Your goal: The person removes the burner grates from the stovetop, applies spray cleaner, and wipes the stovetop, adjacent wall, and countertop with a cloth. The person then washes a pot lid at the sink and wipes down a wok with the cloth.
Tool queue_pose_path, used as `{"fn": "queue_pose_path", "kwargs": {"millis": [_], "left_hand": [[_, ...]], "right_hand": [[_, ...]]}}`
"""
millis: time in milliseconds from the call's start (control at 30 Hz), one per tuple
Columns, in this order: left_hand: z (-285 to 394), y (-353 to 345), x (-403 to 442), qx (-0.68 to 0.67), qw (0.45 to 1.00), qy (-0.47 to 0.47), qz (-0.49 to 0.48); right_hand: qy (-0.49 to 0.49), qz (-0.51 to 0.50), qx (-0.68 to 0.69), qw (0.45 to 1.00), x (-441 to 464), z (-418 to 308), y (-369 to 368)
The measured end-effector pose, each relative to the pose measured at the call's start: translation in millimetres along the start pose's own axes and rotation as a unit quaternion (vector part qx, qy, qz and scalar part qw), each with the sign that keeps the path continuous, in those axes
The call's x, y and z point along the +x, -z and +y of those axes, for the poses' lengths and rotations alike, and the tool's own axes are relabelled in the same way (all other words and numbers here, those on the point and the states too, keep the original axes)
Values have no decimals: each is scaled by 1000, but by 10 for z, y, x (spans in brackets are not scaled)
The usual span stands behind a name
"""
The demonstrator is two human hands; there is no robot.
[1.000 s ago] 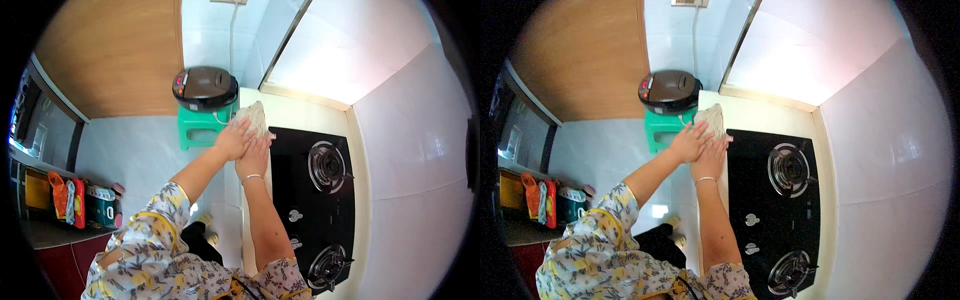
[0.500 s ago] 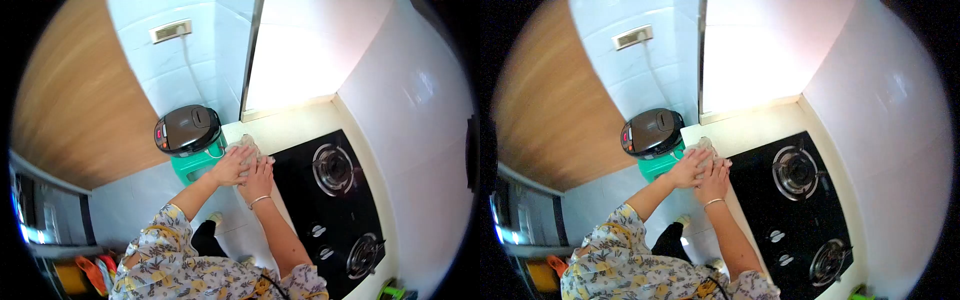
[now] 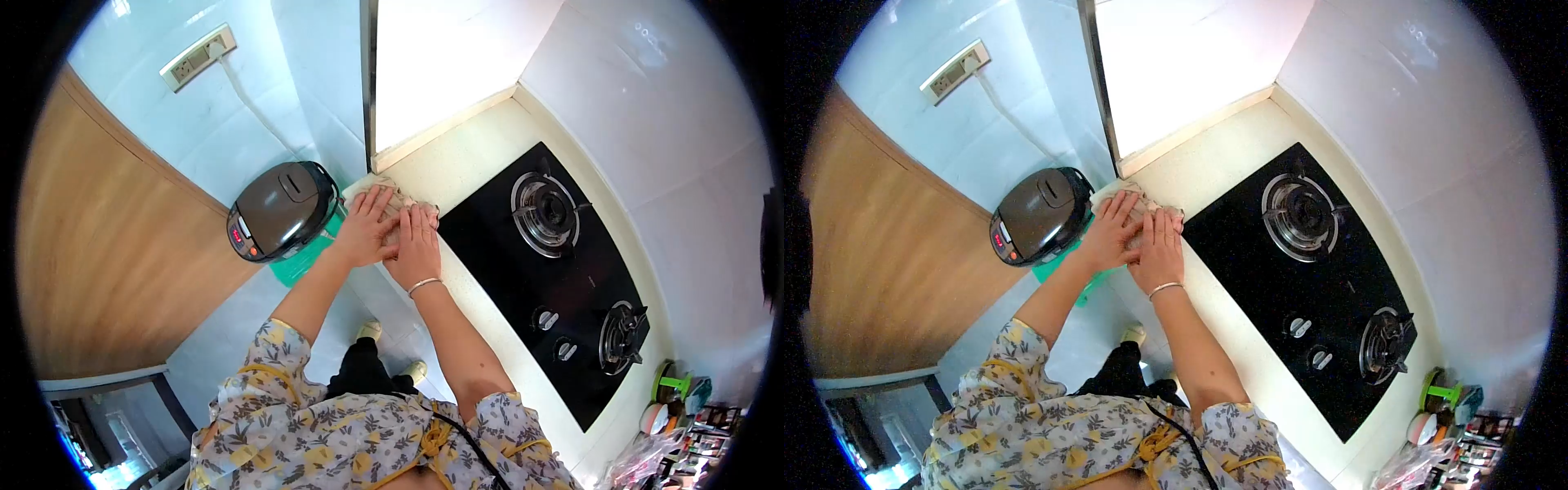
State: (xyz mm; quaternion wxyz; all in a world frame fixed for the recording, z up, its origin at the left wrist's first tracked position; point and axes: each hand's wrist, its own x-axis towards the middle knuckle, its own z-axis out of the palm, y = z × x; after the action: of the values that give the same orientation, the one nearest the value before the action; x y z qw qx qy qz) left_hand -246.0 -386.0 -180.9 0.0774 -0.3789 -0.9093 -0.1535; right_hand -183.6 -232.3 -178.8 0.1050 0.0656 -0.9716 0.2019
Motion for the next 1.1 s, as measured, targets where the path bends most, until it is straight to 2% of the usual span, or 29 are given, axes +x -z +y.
{"fn": "queue_pose_path", "kwargs": {"millis": [200, 333, 400, 467, 500, 667, 1100], "left_hand": [[2, 83, 38, 33, 997, -16, -68], [38, 87, 23, 18, 997, -1, -78], [55, 81, 16, 21, 997, -14, -74], [97, 59, -10, 15, 998, -8, -68], [90, 51, -15, 12, 998, -4, -62], [142, -14, -80, -3, 999, -4, -47], [552, -90, -310, 12, 999, -36, -28]], "right_hand": [[-43, -14, -33, 998, -49, -73, 81], [-57, -47, -34, 997, -46, -79, 159], [-65, -53, -22, 996, -62, -70, 133], [-50, 10, -66, 997, -89, -62, 63], [-51, 10, -65, 996, -91, -48, 39], [-56, -40, -51, 996, -139, -8, 34], [-43, -60, -85, 994, -713, 103, 197]]}}
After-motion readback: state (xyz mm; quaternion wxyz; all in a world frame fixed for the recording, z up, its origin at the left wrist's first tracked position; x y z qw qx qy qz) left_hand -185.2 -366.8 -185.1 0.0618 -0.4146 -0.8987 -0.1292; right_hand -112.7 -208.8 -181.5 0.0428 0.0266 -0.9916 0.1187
